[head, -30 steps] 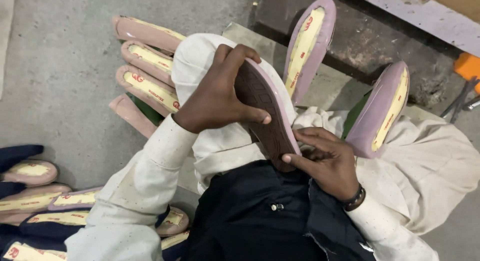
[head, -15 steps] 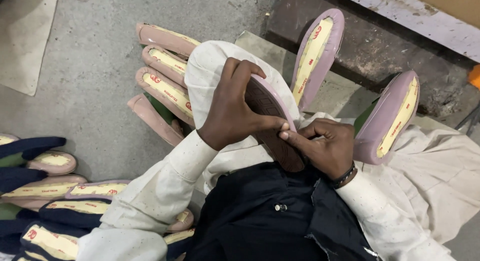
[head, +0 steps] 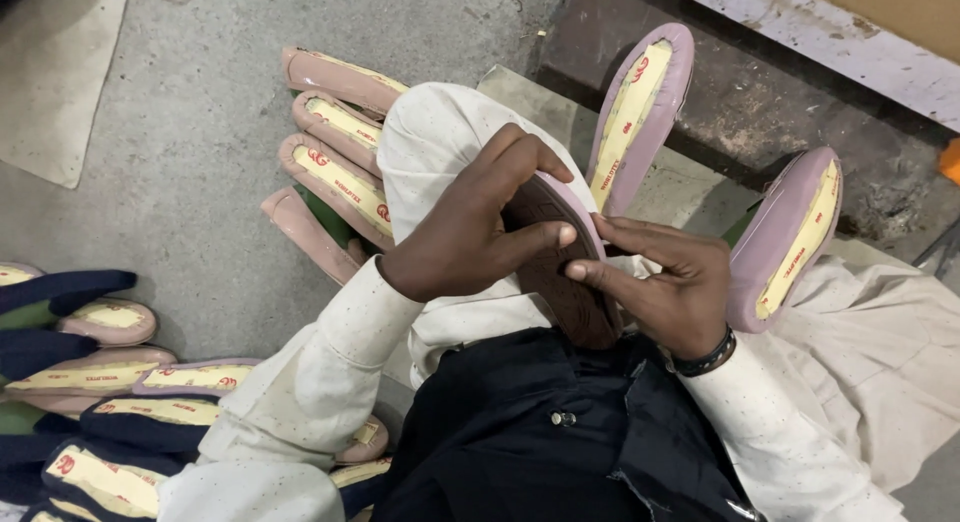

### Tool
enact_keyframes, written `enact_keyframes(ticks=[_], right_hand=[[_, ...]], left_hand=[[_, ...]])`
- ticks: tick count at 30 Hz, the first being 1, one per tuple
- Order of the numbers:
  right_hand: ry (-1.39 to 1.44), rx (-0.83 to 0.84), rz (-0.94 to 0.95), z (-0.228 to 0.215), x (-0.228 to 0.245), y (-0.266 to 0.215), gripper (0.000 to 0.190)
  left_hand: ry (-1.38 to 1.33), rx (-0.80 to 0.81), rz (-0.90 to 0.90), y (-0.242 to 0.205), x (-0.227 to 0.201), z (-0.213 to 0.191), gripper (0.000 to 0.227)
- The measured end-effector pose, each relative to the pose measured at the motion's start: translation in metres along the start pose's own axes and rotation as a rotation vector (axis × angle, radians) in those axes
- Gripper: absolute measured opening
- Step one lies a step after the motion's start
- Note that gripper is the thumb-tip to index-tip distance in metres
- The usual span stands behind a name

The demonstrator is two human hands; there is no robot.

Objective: Manually attaching rubber soles to shoe uppers by aligning and pressing them together.

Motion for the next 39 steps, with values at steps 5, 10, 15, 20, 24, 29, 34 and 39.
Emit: enact_keyframes(ticks=[5,10,15,20,24,29,34,39], right_hand=[[0.018,-0.073,0.012,0.001,0.004,0.007,0.032],[0.072,-0.093,0.095,-0.001,0.008,0.013,0.022],[0.148,-0.023,0.023,0.003,0.016,0.022,0.035],[0.146,-0.141,0.080,-0.001,-0.014,0.021,0.019],[0.157,-0.127,0.091,-0.010,-0.008,0.031,0.020],[-0.205,0.009,0.247,-0.023,0.000,0.062,0.057],[-0.555,0.158,0.229,-0.023,-0.007,0.086,0.068],[-0.434,-0.009,0.202,-0.024,-0.029,0.079,0.070]], left_hand=[[0.028,-0.082,-0.013,0.001,-0.006,0.009,0.027],[0.024,-0.118,0.011,0.005,-0.008,0.014,0.019],[0.036,-0.198,-0.008,0.014,-0.023,0.025,0.014],[-0.146,-0.414,-0.127,0.027,-0.005,0.041,0.022],[-0.209,-0.423,-0.449,0.035,0.003,0.048,0.073],[0.059,-0.591,-0.260,0.047,-0.004,0.069,0.059],[0.120,-0.467,-0.428,0.057,-0.019,0.070,0.056],[0.199,-0.394,-0.520,0.065,-0.007,0.068,0.061]])
Point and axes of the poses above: each hand's wrist, its own y-axis towards the middle knuckle, its own z-axis out of the palm, x = y × z, the point moved 3 cm from there along y, towards the middle knuckle, and after that the axes turned 6 degrees about -z, right-handed, at the moved point
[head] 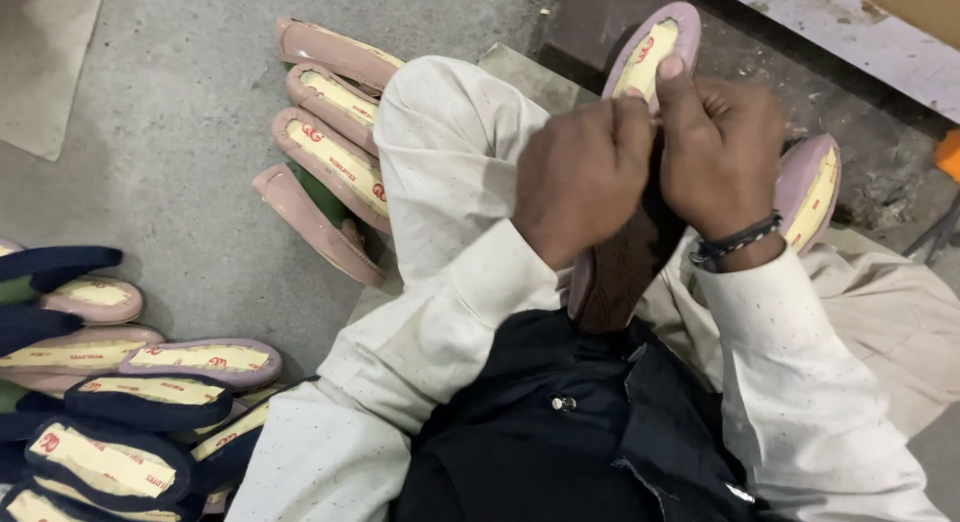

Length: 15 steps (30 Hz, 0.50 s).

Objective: Manually attaching rubber soles to shoe uppers by aligning and pressing them together.

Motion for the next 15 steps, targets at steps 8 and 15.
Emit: enact_keyframes(ticks=[8,15], right_hand=[[0.376,0.443,0.035,0.014,0.015,-0.078,0.094],[0.536,0.380,0.028,0.019,-0.005,-0.104,0.076]], left_hand=[[0.097,-0.266,0.099,0.077,0.054,-0.039,0.031],[-0.520,0.266,0.122,0.023,0.051,-0.038,0.089]])
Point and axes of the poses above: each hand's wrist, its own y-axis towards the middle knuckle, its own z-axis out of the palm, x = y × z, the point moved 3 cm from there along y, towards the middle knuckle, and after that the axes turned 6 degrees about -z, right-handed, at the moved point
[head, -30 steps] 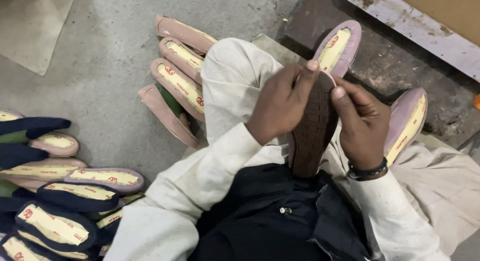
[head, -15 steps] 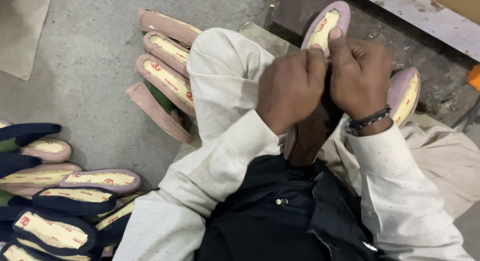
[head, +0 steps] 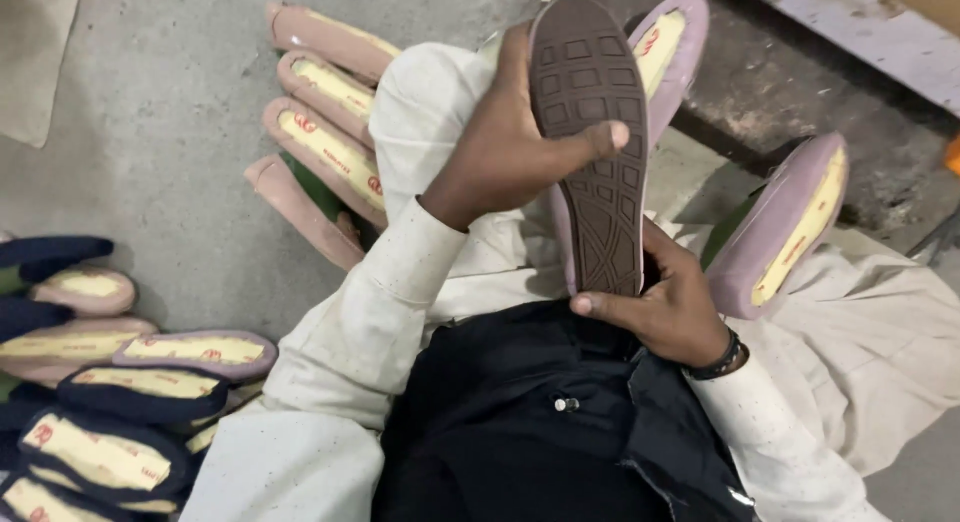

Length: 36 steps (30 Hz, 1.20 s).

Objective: Manually attaching rubber soles to shoe uppers by aligning and pressing them together.

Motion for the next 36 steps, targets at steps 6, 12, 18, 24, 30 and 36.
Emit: enact_keyframes(ticks=[6,12,18,24,30,36], right_hand=[[-0.005,0.238,0.098,-0.001,-0.021,-0.003,0.088],[-0.161,-0.230,-0.043,-0.046,0.045,0.038,0.067],[-0.076,-0.072,0.011,-0.047,0.069,0.061,0.037],[-0.136,-0.125,-0.081,-0.045,0.067,0.058,0.032],[-0.065,-0.258,-0.048,-0.041,0.052,0.055,0.030],[-0.062,-0.196,-0.108,-0.016,0.059,0.061,0.044]], left_hand=[[-0.203,0.226,-0.012,-0.014,0.015,0.001,0.091],[-0.134,0.278,-0.024,-0.033,-0.020,0.030,0.070],[0.074,0.086,-0.073,-0.033,-0.030,0.040,0.036],[0.110,0.072,-0.140,-0.036,-0.041,0.042,0.030],[0.181,0.105,-0.174,-0.038,-0.049,0.034,0.039],[0.193,-0.027,-0.036,-0.041,-0.031,0.017,0.054]])
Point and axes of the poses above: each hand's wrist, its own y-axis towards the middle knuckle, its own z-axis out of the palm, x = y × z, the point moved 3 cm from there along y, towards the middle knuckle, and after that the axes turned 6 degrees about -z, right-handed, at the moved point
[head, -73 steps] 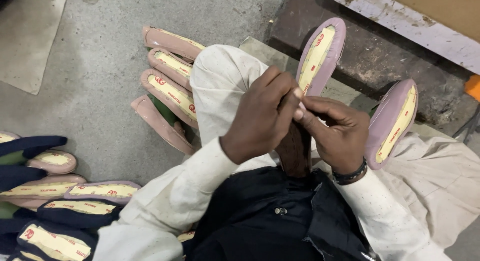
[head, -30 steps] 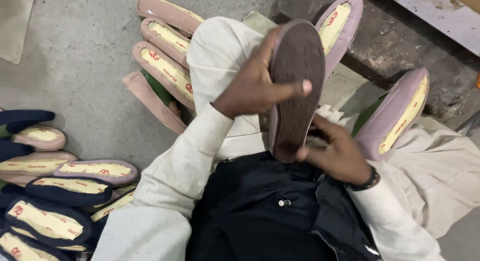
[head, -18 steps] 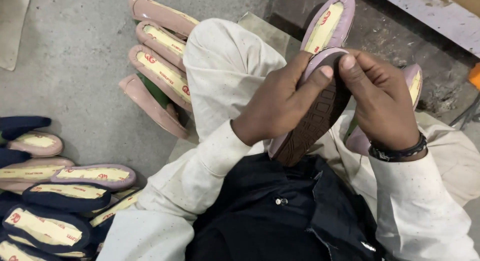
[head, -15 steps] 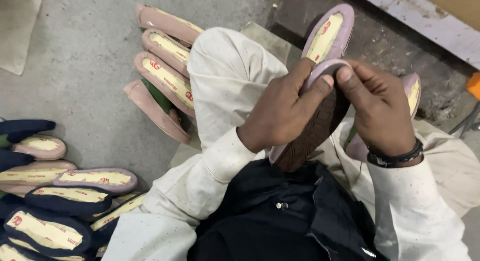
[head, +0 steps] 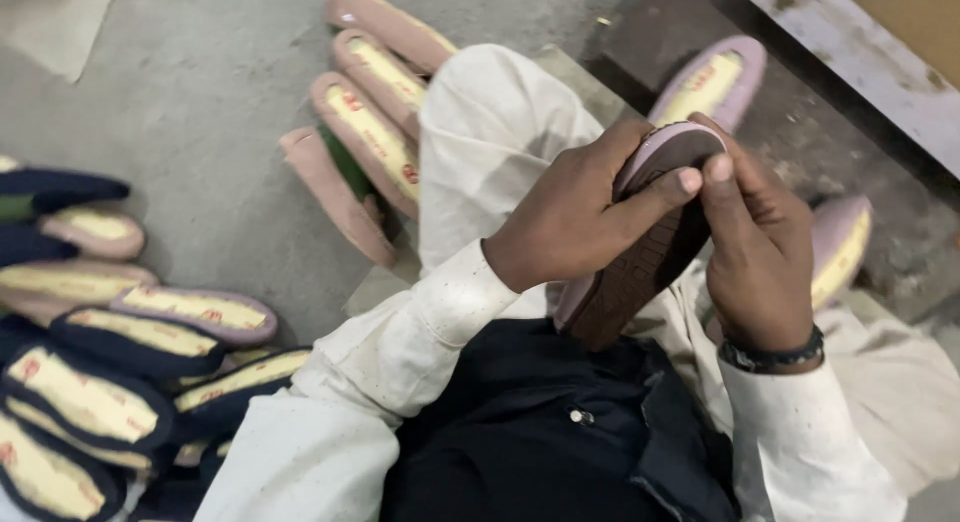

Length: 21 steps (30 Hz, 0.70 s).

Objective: Manually attaching rubber soles to shoe uppers by aligning and pressing them together.

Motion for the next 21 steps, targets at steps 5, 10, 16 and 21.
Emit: enact_keyframes(ticks=[5,10,16,21], right_hand=[[-0.128,0.152,-0.220,0.029,0.030,0.012,0.039],[-0.164,0.240,-0.277,0.060,0.031,0.021,0.043],[-0.264,0.336,-0.474,0.103,0.065,0.042,0.035],[-0.268,0.500,-0.204,0.133,0.035,0.056,0.037]], left_hand=[[-0.042,-0.285,-0.151,-0.017,-0.004,-0.045,0.043],[-0.169,-0.702,-0.210,-0.039,0.006,-0.115,0.044],[-0.452,-1.201,0.092,-0.055,0.061,-0.194,0.032],[-0.286,-1.276,0.295,-0.046,0.147,-0.240,0.026]])
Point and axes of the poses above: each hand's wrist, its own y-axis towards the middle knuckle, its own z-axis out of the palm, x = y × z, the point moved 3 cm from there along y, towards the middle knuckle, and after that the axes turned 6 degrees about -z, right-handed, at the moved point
